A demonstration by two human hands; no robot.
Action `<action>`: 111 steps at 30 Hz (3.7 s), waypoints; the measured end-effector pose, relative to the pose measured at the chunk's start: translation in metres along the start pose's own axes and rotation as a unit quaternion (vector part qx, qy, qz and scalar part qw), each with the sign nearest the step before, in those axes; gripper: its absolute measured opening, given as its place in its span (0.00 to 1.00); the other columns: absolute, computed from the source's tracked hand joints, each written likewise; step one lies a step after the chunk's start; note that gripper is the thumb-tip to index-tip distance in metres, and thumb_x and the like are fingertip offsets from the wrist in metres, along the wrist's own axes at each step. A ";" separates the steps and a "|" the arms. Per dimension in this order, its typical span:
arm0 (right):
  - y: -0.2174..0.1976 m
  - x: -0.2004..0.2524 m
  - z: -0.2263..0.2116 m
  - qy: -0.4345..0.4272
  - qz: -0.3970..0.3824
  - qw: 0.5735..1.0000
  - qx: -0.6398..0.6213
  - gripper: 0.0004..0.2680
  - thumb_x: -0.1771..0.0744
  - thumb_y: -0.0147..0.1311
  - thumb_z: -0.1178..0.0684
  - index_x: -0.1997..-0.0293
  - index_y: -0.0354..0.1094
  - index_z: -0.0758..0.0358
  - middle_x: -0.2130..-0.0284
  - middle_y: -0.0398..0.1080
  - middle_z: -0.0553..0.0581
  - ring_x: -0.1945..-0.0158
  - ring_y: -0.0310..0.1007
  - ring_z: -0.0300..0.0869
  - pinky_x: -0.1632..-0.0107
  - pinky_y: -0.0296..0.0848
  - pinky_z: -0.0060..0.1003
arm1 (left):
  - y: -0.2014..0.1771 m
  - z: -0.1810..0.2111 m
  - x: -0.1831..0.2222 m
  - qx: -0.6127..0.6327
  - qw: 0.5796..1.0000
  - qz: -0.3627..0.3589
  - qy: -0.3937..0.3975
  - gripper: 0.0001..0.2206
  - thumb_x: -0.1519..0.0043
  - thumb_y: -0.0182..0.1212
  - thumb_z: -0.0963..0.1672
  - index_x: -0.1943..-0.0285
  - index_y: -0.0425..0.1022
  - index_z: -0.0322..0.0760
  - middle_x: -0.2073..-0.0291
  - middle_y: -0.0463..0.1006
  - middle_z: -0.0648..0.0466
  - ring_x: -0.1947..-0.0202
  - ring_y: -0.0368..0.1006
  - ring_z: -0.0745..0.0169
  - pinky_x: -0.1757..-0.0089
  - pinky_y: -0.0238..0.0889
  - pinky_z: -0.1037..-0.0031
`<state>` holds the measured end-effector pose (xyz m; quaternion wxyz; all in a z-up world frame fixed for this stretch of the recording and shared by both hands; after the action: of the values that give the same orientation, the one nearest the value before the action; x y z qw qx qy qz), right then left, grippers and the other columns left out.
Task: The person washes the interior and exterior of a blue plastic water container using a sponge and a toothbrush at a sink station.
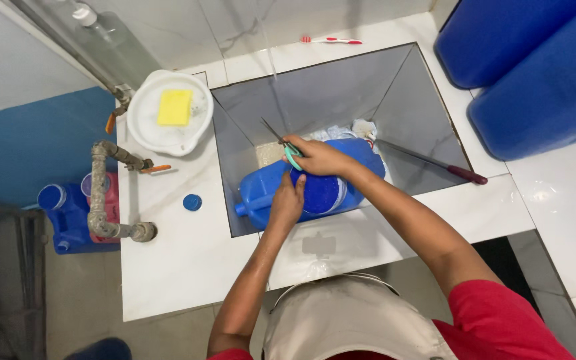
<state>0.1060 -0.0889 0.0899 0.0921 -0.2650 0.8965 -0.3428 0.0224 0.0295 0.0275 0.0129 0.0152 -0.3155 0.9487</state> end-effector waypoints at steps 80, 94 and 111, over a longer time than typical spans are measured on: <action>-0.119 -0.051 0.317 0.249 0.476 0.843 0.042 0.16 0.36 0.62 0.54 0.47 0.58 0.57 0.64 0.76 0.67 0.59 0.76 0.66 0.57 0.72 0.58 | -0.105 0.023 -0.065 0.384 0.907 0.126 0.121 0.23 0.43 0.63 0.35 0.40 0.60 0.35 0.48 0.74 0.52 0.45 0.71 0.68 0.44 0.64 0.74; -0.104 -0.210 0.182 -0.007 0.099 0.942 0.320 0.14 0.31 0.51 0.50 0.37 0.68 0.52 0.56 0.73 0.65 0.56 0.75 0.59 0.57 0.74 0.54 | -0.159 -0.006 -0.080 0.652 0.750 0.086 0.067 0.26 0.41 0.60 0.36 0.33 0.60 0.41 0.43 0.72 0.51 0.42 0.71 0.60 0.44 0.70 0.63; -0.036 -0.246 0.126 0.140 -0.128 0.965 -0.183 0.07 0.35 0.49 0.65 0.60 0.75 0.75 0.67 0.78 0.66 0.64 0.82 0.49 0.60 0.83 0.38 | 0.062 -0.150 -0.282 0.688 0.707 -0.005 -0.163 0.09 0.31 0.55 0.42 0.46 0.69 0.31 0.58 0.78 0.48 0.58 0.77 0.57 0.55 0.75 0.66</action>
<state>0.3721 -0.0502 0.0150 -0.1292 -0.3390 0.9067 -0.2151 0.2989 0.0659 -0.1399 -0.0478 0.1754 0.4272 0.8857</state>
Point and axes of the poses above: each hand's wrist, its own x-axis away from the middle knuckle, its own y-axis out of the palm, z = x × y, the point moved 7 cm from there along -x, towards the middle knuckle
